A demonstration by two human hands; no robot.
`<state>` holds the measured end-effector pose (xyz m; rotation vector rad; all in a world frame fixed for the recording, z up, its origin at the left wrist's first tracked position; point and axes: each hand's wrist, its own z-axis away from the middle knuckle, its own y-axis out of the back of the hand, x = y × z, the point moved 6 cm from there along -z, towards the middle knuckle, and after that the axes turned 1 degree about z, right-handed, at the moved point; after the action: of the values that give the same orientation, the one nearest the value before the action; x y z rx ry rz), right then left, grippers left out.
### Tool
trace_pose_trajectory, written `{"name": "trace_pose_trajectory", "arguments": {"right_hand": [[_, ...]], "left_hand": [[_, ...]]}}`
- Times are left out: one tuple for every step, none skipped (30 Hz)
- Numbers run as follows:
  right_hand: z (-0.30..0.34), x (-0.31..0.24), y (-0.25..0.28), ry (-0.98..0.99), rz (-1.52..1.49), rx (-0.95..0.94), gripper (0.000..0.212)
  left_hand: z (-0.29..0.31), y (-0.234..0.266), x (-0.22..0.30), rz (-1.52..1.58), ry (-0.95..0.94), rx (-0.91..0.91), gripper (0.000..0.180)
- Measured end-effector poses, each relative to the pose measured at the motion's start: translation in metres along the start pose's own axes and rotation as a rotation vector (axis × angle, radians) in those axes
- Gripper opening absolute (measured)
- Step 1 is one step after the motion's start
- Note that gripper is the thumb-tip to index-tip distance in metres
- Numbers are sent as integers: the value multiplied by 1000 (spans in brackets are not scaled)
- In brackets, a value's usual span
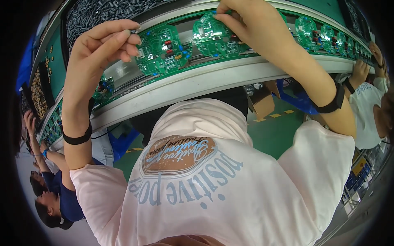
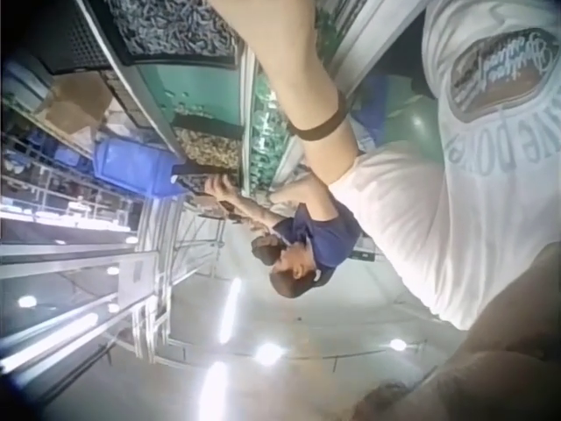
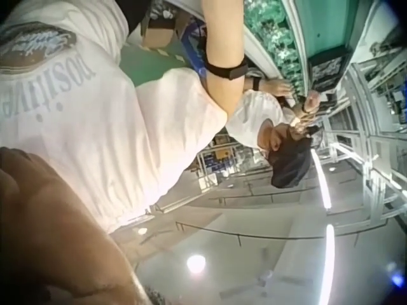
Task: Manually inserting small electronic components into circuit boards on an assembly line.
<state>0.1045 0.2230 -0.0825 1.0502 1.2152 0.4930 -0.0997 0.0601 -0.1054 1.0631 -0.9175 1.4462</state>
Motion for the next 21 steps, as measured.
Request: {"name": "trace_pose_trajectory", "arguments": {"right_hand": [[-1,-1,1,7,-9,4,12],[0,-4,2,76,63,5,12],[1,-8,4,144,135,7,13],[0,-13,4,216,204,7,13],[-3,-18,8,220,197,10,13],[-7,-23,12,210,224,-21,13],[-11,-29,18,199,251,-53,13],[-17,-34,22,188,279,-84,13],[-26,-38,26,195,271,-82,13],[-36,-47,34,317,301,7,13],[-45,-54,38,440,328,99,13],[-52,-61,39,561,358,190,13],[-68,-55,30,565,340,190,13],[-82,-52,25,645,366,262,13],[-94,-51,18,725,390,333,13],[-93,-50,24,773,454,399,13],[-99,-53,20,775,443,403,13],[-111,-53,13,691,490,313,14],[-122,-54,5,610,532,222,15],[-130,-51,-1,529,573,129,15],[-131,-53,-3,531,560,132,15]], "left_hand": [[0,1,-1,1,-10,-11,27],[-1,-1,-1,4,-22,-28,27],[-2,-1,-1,-1,-20,-27,27],[-1,-1,-1,-12,-23,-26,27],[-1,-2,-1,-22,-27,-27,26],[-1,-2,-1,-33,-31,-27,26],[0,-1,-1,-38,-27,-23,26],[1,0,0,-77,-51,-2,25],[3,2,1,-115,-74,21,24],[3,1,2,-153,-99,35,23],[3,1,1,-159,-95,36,23],[4,0,2,-197,-129,56,23],[6,1,2,-235,-151,81,22],[6,0,5,-275,-184,100,21],[7,-2,7,-282,-179,101,21],[-1,-9,11,-280,-196,92,21],[-1,-10,12,-291,-181,126,20],[-1,-11,12,-301,-167,159,19],[0,-12,13,-308,-156,165,19],[1,-15,20,-517,-238,162,19],[2,-19,26,-727,-319,154,18]]}}
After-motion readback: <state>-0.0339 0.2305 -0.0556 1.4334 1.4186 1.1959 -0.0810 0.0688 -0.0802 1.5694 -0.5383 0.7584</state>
